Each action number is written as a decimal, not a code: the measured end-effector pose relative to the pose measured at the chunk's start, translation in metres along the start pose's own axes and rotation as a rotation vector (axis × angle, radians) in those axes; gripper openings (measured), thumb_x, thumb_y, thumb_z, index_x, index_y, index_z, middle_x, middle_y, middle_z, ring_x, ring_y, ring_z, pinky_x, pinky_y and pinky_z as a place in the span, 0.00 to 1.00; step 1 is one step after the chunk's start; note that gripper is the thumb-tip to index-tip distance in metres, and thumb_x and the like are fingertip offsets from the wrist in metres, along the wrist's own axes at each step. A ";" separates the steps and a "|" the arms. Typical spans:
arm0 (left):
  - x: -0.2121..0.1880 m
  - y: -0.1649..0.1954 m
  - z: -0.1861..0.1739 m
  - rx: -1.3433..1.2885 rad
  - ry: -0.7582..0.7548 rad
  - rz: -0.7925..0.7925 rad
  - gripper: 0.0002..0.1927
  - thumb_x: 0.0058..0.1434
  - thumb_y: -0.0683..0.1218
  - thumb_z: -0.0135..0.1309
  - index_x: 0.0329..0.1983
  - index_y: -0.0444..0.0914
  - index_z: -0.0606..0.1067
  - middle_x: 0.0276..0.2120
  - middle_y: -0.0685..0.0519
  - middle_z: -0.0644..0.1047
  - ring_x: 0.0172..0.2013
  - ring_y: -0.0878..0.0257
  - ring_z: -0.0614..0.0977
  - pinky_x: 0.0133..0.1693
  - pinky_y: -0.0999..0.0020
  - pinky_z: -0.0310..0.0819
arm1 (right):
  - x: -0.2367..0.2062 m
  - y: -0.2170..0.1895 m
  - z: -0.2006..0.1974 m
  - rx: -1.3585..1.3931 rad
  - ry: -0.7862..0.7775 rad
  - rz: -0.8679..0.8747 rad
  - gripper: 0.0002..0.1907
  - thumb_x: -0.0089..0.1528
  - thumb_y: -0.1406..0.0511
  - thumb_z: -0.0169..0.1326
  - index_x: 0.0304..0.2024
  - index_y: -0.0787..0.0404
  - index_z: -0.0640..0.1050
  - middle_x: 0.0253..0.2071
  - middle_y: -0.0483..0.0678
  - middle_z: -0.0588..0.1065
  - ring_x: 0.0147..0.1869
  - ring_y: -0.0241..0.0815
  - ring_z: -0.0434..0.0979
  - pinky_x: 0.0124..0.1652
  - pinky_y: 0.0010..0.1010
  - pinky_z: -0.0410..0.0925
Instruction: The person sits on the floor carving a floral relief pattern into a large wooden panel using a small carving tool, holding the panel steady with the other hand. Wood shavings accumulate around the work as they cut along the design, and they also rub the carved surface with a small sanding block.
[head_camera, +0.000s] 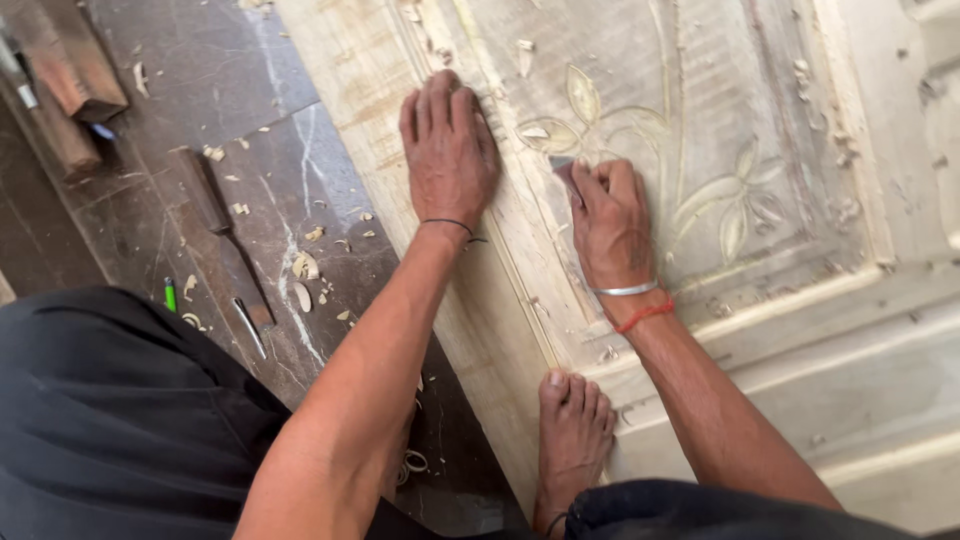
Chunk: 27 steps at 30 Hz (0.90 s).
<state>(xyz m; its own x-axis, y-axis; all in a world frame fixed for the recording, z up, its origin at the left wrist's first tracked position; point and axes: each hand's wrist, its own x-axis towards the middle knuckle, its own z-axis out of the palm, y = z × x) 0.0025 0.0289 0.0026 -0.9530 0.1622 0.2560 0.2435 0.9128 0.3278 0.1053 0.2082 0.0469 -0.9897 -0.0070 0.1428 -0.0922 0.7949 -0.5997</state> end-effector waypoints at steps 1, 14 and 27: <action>0.000 0.000 0.000 -0.012 0.006 -0.004 0.12 0.73 0.44 0.45 0.55 0.34 0.70 0.62 0.42 0.68 0.67 0.49 0.66 0.72 0.50 0.50 | -0.001 0.000 0.000 0.007 -0.019 0.011 0.14 0.64 0.74 0.57 0.53 0.65 0.81 0.39 0.56 0.69 0.45 0.55 0.70 0.45 0.44 0.67; 0.000 0.001 -0.004 0.010 -0.006 0.004 0.14 0.69 0.44 0.46 0.54 0.33 0.70 0.60 0.42 0.69 0.67 0.48 0.66 0.71 0.49 0.51 | -0.009 0.006 -0.005 0.004 -0.012 -0.010 0.19 0.58 0.76 0.57 0.52 0.63 0.79 0.40 0.54 0.69 0.47 0.53 0.71 0.47 0.42 0.68; -0.001 0.000 -0.002 -0.015 0.018 0.013 0.13 0.69 0.44 0.47 0.54 0.34 0.70 0.61 0.42 0.69 0.66 0.48 0.67 0.71 0.49 0.51 | -0.009 0.006 -0.004 0.038 -0.043 0.003 0.18 0.58 0.77 0.57 0.51 0.65 0.80 0.41 0.55 0.70 0.48 0.57 0.72 0.48 0.44 0.68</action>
<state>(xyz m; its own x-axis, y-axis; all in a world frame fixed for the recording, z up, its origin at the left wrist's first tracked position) 0.0034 0.0276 0.0042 -0.9463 0.1674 0.2767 0.2588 0.9050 0.3377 0.1142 0.2161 0.0452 -0.9937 -0.0314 0.1076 -0.0925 0.7711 -0.6299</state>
